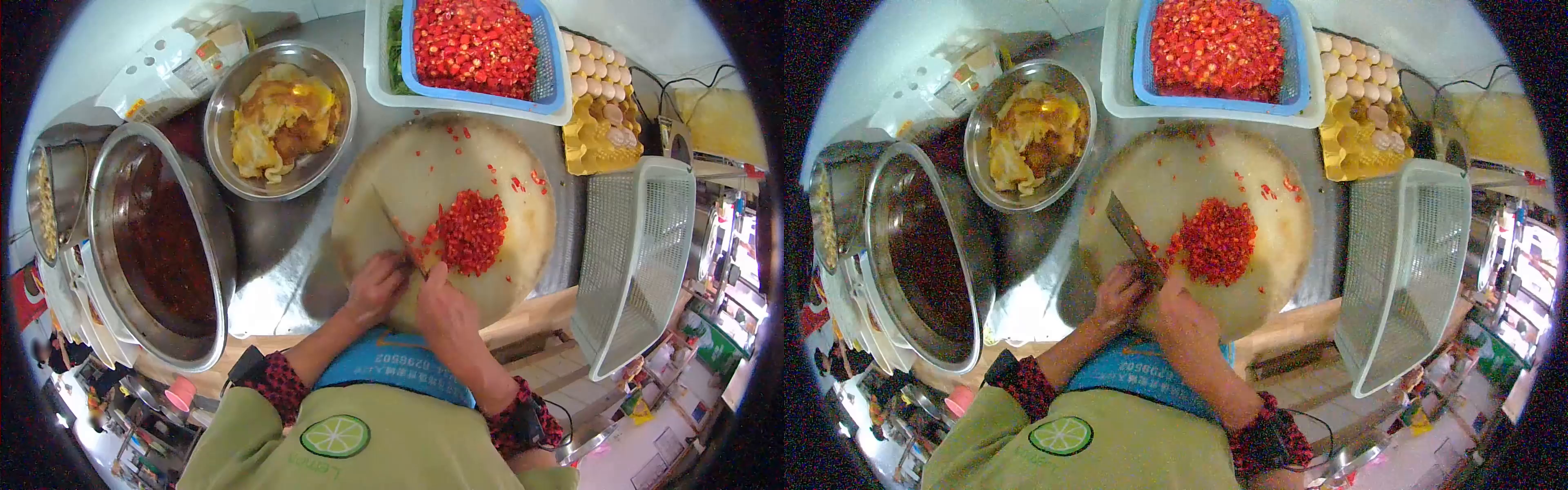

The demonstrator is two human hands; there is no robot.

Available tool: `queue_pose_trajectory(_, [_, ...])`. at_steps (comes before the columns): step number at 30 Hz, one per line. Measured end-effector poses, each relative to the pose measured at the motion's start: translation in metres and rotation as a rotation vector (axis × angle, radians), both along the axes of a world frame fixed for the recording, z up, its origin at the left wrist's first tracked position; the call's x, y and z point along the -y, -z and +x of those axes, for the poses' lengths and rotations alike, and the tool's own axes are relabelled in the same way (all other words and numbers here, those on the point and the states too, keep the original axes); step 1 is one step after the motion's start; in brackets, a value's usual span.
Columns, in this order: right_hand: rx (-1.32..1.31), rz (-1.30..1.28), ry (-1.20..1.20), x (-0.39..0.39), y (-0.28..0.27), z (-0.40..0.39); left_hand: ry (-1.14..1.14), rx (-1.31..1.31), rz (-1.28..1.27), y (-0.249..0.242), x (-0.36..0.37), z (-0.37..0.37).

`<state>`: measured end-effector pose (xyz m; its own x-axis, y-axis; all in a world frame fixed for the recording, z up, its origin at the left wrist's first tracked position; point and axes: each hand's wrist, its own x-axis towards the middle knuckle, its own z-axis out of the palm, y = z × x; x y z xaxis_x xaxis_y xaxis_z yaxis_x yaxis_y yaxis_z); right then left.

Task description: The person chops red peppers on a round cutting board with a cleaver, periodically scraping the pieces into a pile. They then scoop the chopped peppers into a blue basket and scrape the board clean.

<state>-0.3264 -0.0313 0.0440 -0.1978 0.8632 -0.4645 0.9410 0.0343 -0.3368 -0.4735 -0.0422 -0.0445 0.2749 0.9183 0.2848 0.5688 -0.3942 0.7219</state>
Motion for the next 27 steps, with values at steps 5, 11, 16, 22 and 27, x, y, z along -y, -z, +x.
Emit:
queue_pose_trajectory(5, [-0.085,-0.003,0.118,0.003,0.0,0.01,-0.034,-0.037,0.023,0.01,0.006,0.003])
queue_pose_trajectory(11, [-0.011,-0.051,0.011,0.011,-0.002,0.001,-0.029,-0.023,0.046,0.001,0.006,0.002])
queue_pose_trajectory(16, [-0.164,-0.074,0.178,0.0,0.003,0.007,0.002,-0.011,0.025,0.007,0.003,0.002])
queue_pose_trajectory(22, [-0.006,-0.12,-0.03,0.019,-0.017,0.014,-0.277,0.565,-0.713,0.022,0.026,0.005])
queue_pose_trajectory(27, [-0.069,-0.095,0.026,0.027,-0.012,0.013,-0.055,-0.04,-0.023,0.003,0.014,-0.006])
